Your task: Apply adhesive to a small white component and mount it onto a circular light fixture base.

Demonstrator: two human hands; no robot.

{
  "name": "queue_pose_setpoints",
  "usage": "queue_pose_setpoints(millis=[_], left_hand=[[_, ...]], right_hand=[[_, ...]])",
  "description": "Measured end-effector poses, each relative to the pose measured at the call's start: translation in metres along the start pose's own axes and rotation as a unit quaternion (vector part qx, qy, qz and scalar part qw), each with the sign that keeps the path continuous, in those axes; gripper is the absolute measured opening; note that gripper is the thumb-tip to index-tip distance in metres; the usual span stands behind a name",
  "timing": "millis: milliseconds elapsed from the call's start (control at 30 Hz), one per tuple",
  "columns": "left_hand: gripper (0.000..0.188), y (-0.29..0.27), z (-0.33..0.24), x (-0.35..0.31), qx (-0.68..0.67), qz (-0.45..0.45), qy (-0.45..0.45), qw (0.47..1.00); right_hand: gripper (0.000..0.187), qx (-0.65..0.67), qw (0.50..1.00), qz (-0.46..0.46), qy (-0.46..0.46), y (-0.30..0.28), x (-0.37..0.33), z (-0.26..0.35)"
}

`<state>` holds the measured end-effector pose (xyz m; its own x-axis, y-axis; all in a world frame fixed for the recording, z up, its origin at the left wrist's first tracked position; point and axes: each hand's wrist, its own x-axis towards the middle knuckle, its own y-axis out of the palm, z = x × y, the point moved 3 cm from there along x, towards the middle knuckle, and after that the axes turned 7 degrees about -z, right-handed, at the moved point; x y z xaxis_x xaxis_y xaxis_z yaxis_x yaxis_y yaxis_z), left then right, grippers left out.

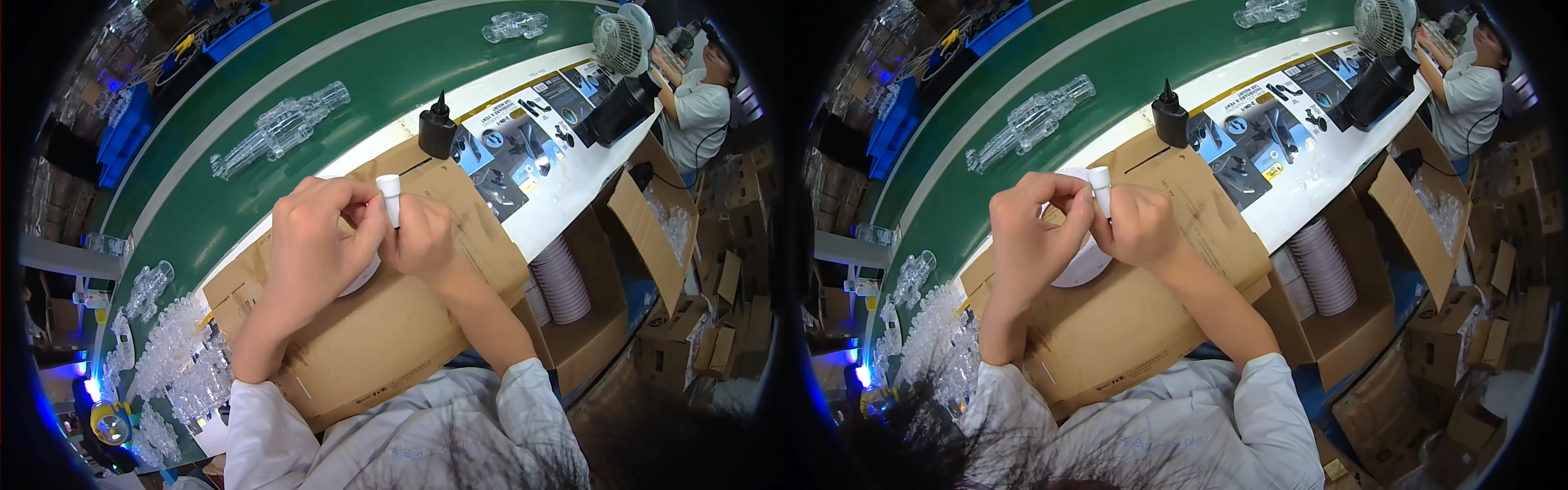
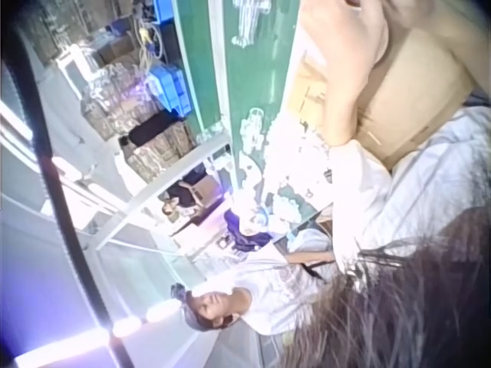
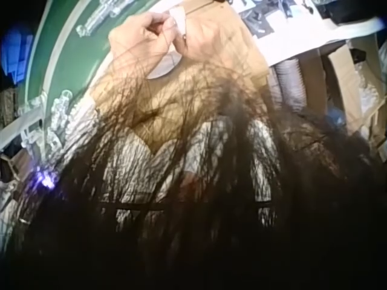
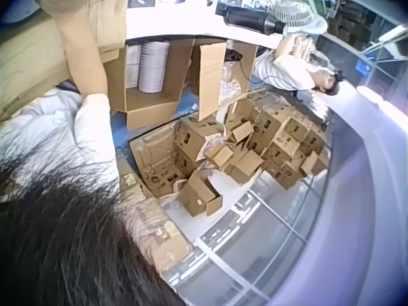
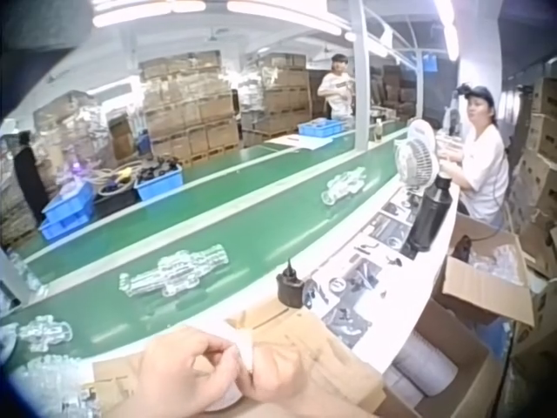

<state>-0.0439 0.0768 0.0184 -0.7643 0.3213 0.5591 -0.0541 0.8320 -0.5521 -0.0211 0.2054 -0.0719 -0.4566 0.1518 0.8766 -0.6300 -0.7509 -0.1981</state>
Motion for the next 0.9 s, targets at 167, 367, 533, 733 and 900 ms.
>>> queue_pose_setpoints(millis=[167,367,533,733,900], left_hand=[[0.007,0.002,-0.001,0.005,-0.007,0.008,0.024,1.000],[0.006,0.000,0.000,0.004,-0.005,-0.003,0.018,1.000],[0.006,0.002,-0.002,0.003,-0.018,0.004,0.024,1.000],[0.006,0.004,-0.004,0.004,-0.016,-0.004,0.041,0.999],[0.007,0.003,-0.004,0.004,-0.008,-0.008,0.054,0.998]], right_hand=[[0.026,0.099,0.986,-0.012,0.133,-0.004,0.002,0.003],[0.027,0.115,0.975,-0.020,0.188,-0.011,0.002,-0.004],[0.024,0.126,0.975,-0.025,0.183,-0.009,0.001,-0.004],[0.025,0.116,0.981,-0.026,0.153,-0.007,0.005,0.000],[0.027,0.073,0.993,-0.032,0.091,-0.006,0.004,-0.001]])
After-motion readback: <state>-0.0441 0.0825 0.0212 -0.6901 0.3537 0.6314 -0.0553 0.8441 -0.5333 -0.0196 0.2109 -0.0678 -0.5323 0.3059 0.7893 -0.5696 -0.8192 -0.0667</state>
